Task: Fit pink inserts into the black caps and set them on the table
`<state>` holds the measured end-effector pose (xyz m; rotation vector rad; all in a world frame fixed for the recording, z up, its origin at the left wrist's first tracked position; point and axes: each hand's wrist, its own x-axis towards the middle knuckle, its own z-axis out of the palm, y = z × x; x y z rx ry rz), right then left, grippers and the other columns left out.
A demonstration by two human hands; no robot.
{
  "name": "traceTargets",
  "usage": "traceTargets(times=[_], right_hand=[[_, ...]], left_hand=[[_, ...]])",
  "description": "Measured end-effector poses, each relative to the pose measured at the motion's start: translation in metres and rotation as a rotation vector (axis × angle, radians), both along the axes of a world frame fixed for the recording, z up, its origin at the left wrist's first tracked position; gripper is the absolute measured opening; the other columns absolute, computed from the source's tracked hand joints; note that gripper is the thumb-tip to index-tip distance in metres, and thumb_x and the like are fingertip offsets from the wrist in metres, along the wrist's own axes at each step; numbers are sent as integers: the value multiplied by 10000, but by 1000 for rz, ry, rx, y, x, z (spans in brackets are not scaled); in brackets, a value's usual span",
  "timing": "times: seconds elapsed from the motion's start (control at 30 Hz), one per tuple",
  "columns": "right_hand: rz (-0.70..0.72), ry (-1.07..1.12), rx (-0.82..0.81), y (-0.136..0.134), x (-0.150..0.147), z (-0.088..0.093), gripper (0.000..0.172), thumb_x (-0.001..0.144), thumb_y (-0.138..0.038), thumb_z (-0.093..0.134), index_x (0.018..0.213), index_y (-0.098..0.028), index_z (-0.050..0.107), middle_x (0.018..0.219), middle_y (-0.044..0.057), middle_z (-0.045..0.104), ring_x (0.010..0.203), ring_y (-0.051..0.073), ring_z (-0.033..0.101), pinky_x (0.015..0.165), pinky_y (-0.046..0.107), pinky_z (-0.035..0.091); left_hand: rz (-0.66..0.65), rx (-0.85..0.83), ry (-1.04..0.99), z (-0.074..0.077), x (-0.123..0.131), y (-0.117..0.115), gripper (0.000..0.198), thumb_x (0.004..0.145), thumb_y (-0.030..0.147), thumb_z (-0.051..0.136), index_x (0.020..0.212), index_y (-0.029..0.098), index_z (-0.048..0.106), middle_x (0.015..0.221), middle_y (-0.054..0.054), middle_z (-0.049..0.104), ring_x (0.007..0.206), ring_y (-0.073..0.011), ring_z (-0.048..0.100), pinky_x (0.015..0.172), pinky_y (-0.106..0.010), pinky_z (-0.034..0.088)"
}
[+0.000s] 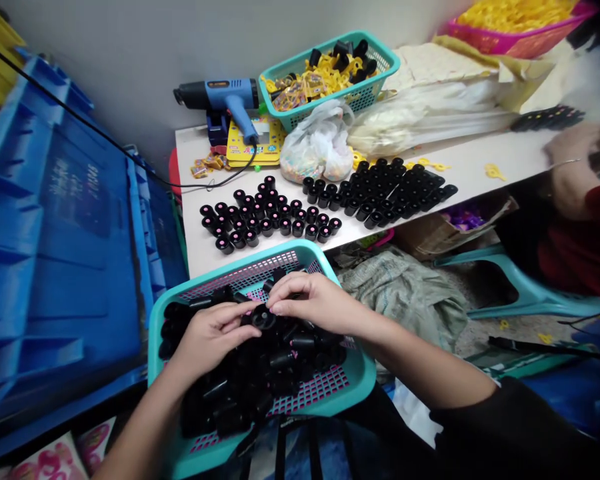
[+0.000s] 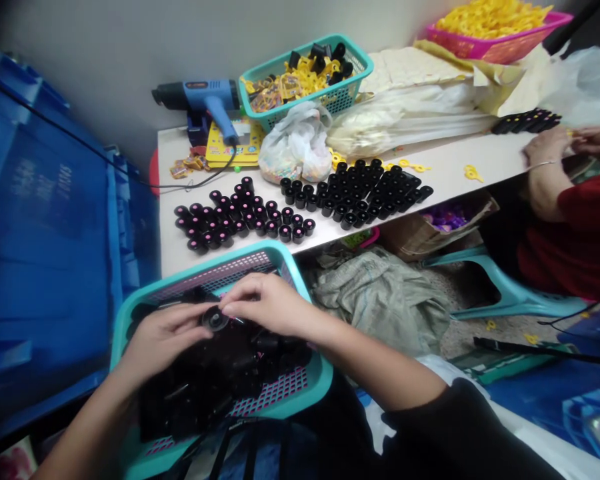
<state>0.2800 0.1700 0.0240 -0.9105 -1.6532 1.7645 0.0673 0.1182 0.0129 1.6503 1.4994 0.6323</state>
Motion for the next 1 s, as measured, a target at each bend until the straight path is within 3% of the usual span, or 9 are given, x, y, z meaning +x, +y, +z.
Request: traceTargets(times=[0.1, 0.23, 0.3, 0.47, 0.6, 0.73, 0.83, 0.93, 1.0], right_hand=[[-80, 19, -59, 0, 3, 1, 129, 747, -268, 654, 817, -164, 682, 877, 30, 659, 819, 136, 595, 819, 319, 452], [-208, 70, -184, 0, 13, 0, 175, 731, -307, 674, 832, -165, 661, 818, 9, 651, 717, 104, 570, 766, 294, 448], [-212, 81, -214, -2, 16, -2, 174, 726, -305, 678, 825, -164, 656, 803, 4, 646, 704, 98, 560, 761, 288, 444], [-194, 55, -189, -7, 14, -7, 155, 731, -294, 668, 818, -167, 654, 837, 5, 648, 759, 109, 568, 790, 292, 435], [-198, 53, -174, -7, 13, -12, 163, 738, -300, 657, 827, -164, 645, 804, -1, 632, 734, 106, 559, 753, 276, 440], [-185, 47, -227, -8, 17, -15, 157, 772, -298, 614, 839, -158, 603, 839, 15, 606, 757, 115, 552, 724, 276, 446], [-127, 31, -226, -10, 21, -13, 148, 792, -298, 588, 841, -158, 581, 935, 35, 600, 848, 133, 554, 794, 302, 434], [7, 1, -192, -16, 20, -10, 136, 806, -288, 572, 844, -158, 587, 924, 36, 609, 859, 141, 559, 820, 314, 426], [58, -66, -156, -21, 16, -9, 118, 807, -263, 566, 847, -157, 601, 884, 32, 616, 827, 141, 564, 798, 311, 434]], left_hand=[[-37, 51, 160, -10, -3, 1, 398, 700, 454, 648, 1005, 205, 703, 702, -30, 678, 560, -145, 565, 574, -253, 456], [-72, 116, 484, -24, -10, 8, 464, 785, 488, 540, 1113, 179, 649, 912, -121, 701, 775, -245, 636, 740, -332, 465], [-138, 144, 563, -25, -7, 11, 468, 821, 470, 491, 1166, 178, 613, 925, -133, 694, 815, -262, 637, 743, -333, 461], [-456, 15, 464, -20, 21, 21, 315, 828, 408, 504, 1034, 232, 666, 860, -74, 696, 764, -212, 636, 692, -280, 452], [-436, -123, 402, -26, 43, 29, 354, 684, 400, 666, 963, 183, 659, 876, -87, 691, 777, -231, 632, 679, -287, 449], [-381, -101, 366, -29, 47, 24, 242, 741, 400, 594, 813, 173, 634, 747, -60, 642, 700, -194, 594, 632, -270, 430], [-214, -250, 73, -23, 43, 12, 312, 775, 476, 520, 687, 178, 548, 551, 21, 481, 506, -108, 457, 483, -210, 361], [135, -728, -557, -17, 45, -5, 449, 738, 629, 472, 655, 188, 438, 478, 100, 250, 385, -38, 178, 347, -144, 155], [299, -998, -849, -15, 51, -15, 490, 725, 677, 441, 664, 192, 409, 484, 118, 203, 395, -30, 75, 327, -131, 67]])
